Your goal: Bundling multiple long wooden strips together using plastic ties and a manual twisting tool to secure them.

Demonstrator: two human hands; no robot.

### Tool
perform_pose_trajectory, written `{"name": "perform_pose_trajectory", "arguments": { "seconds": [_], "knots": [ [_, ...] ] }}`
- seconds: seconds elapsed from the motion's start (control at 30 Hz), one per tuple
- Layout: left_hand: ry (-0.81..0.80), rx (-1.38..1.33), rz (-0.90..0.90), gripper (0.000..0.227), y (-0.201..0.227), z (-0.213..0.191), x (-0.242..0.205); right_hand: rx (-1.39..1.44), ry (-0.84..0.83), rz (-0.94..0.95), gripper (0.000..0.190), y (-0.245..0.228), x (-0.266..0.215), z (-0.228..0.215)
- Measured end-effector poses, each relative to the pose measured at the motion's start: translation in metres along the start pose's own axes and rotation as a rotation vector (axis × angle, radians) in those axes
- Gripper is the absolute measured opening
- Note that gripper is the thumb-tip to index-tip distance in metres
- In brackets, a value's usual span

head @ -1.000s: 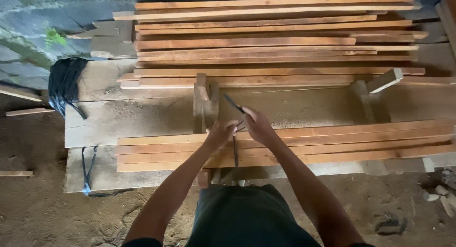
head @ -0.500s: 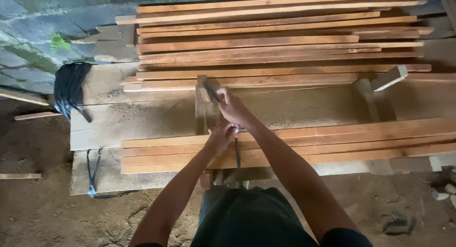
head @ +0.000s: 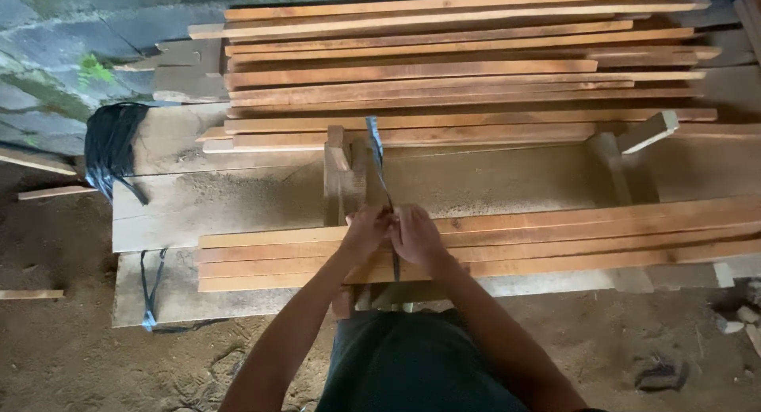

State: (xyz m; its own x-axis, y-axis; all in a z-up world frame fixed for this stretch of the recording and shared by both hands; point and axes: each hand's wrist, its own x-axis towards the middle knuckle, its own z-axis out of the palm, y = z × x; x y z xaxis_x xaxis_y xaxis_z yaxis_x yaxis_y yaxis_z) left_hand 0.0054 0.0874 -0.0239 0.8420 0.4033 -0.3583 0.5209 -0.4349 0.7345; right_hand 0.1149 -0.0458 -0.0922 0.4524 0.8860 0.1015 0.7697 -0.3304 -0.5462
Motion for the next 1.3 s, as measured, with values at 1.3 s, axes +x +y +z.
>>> {"name": "perform_pose_trajectory", "arguments": {
  "seconds": [1.3],
  "knots": [
    [0.128,-0.187,-0.015,0.062,0.007,-0.030,-0.004,0.210,-0.077,-0.245,0.024,-0.022,0.013,-0.069]
  ]
}}
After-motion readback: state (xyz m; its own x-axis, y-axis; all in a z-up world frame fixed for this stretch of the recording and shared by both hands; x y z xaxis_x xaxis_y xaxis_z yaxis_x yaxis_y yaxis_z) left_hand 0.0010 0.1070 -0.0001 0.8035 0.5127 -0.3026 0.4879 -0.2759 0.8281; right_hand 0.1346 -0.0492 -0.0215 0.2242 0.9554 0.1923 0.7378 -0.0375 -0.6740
